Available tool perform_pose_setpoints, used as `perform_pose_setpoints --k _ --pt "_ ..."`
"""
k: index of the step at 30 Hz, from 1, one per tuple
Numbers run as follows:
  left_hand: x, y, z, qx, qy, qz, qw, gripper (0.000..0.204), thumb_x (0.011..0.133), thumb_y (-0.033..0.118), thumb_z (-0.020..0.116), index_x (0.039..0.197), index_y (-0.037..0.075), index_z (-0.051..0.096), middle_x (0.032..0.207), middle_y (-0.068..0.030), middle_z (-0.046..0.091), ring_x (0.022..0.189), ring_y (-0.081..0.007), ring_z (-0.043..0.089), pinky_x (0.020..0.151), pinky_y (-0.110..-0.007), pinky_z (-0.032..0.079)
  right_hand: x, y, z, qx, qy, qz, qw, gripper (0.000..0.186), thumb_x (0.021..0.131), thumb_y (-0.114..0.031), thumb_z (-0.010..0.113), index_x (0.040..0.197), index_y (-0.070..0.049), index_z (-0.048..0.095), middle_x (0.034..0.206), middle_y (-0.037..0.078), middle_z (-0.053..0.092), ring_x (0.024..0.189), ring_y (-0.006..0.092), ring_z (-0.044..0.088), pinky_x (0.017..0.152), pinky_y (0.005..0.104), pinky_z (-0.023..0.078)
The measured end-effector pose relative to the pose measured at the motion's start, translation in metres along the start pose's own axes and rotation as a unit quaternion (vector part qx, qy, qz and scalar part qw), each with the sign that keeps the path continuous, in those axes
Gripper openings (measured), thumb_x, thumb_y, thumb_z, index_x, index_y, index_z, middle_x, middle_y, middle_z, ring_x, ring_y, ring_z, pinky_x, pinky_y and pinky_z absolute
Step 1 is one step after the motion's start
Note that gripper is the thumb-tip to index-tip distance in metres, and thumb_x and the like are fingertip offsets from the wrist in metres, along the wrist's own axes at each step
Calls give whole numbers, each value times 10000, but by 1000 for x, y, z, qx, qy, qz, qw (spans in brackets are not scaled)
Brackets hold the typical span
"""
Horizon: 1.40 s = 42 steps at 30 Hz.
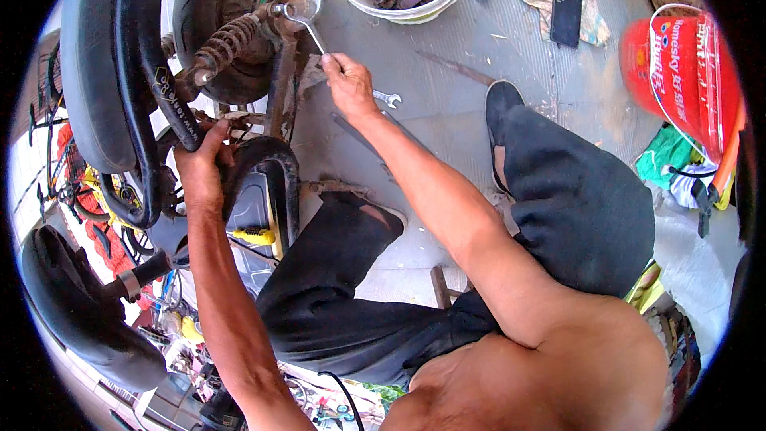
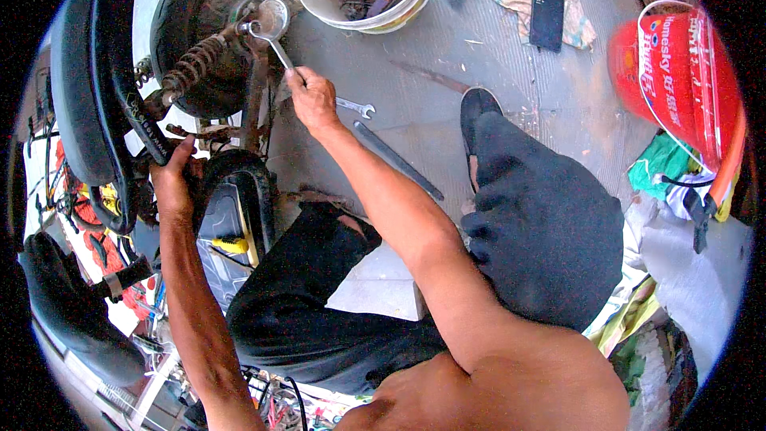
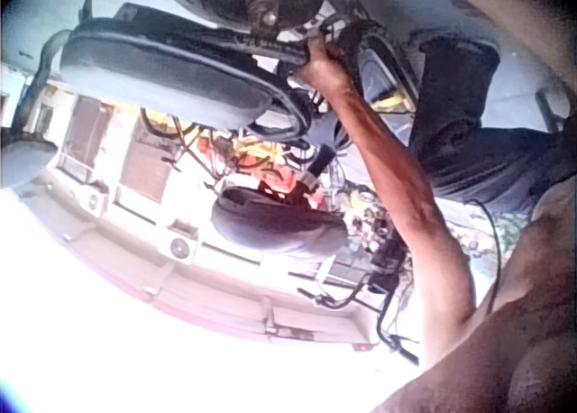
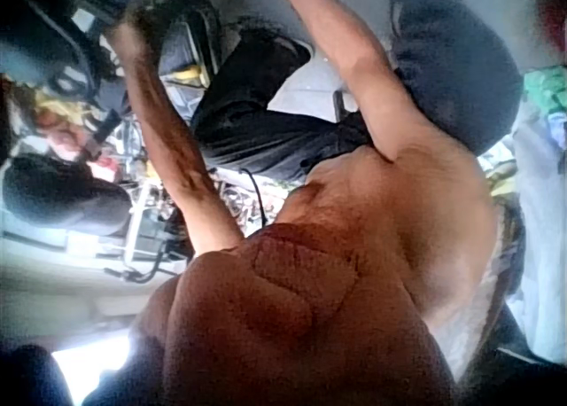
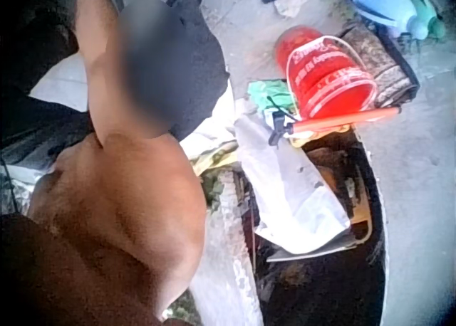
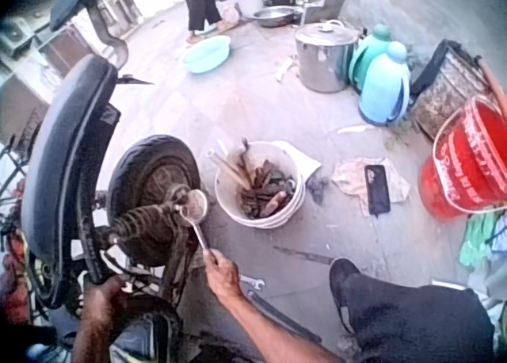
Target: The person uses a screwdriver to pry open and remove the seat of a motorcycle. They then use a wrench to loosen and remove a bolt from the rear suspension area.
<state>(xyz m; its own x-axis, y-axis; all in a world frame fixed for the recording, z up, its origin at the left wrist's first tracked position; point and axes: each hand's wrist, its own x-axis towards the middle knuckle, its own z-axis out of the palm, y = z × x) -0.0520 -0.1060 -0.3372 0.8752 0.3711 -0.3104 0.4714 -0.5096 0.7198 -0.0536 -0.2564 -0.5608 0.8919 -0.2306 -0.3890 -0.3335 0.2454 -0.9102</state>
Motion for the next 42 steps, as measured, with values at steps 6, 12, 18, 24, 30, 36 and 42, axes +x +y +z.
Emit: perform_pose_setpoints --k 6,12,18,24,30,36,42 --pt "5 -8 -5 -10 -6 10 1000 179 809 151 727 766 37 597 576 -41 550 457 -133 491 486 -283 410 8 -11 3 -43 -13 -14 999 357 927 -396 549 1008 -76 686 778 194 658 762 374 640 714 439 482" --pt "4 -6 0 -5 -3 17 1000 187 816 160 714 754 23 603 570 -40 542 453 -137 494 481 -285 402 21 -1 2 -51 -23 -11 998 355 924 -390 553 981 -70 697 780 179 668 757 363 646 715 444 487" --pt "7 -9 -4 -3 -17 28 999 182 816 170 710 771 16 623 576 -42 555 462 -132 501 479 -276 393 7 -12 16 105 -80 105 986 363 926 -359 589 855 -17 686 669 87 626 576 182 605 570 362 474" --pt "5 -9 -6 6 -5 4 1000 189 814 178 720 785 26 611 595 -32 546 482 -132 500 510 -284 419 -2 -19 25 188 -95 140 967 327 967 -332 577 925 -14 644 617 18 542 475 95 480 397 260 390" --pt "8 -15 -6 -4 -15 18 1000 185 812 175 715 797 16 622 587 -38 556 485 -135 512 501 -282 406 -19 -64 22 301 -129 274 904 354 947 -368 606 942 -14 626 690 56 575 527 157 552 464 306 501" --pt "9 -16 -6 -12 17 0 1000 166 805 146 727 798 37 603 654 -36 567 490 -122 494 503 -287 405 -22 -119 35 430 -124 350 823 315 963 -361 570 872 -61 535 691 55 561 555 201 571 485 384 520" --pt "12 -13 -7 -31 -36 -3 999 174 812 146 723 784 58 576 606 -7 494 485 -108 450 519 -275 398 -18 -101 76 241 60 35 968 404 985 -328 514 699 -43 517 551 29 504 437 123 482 412 289 372"
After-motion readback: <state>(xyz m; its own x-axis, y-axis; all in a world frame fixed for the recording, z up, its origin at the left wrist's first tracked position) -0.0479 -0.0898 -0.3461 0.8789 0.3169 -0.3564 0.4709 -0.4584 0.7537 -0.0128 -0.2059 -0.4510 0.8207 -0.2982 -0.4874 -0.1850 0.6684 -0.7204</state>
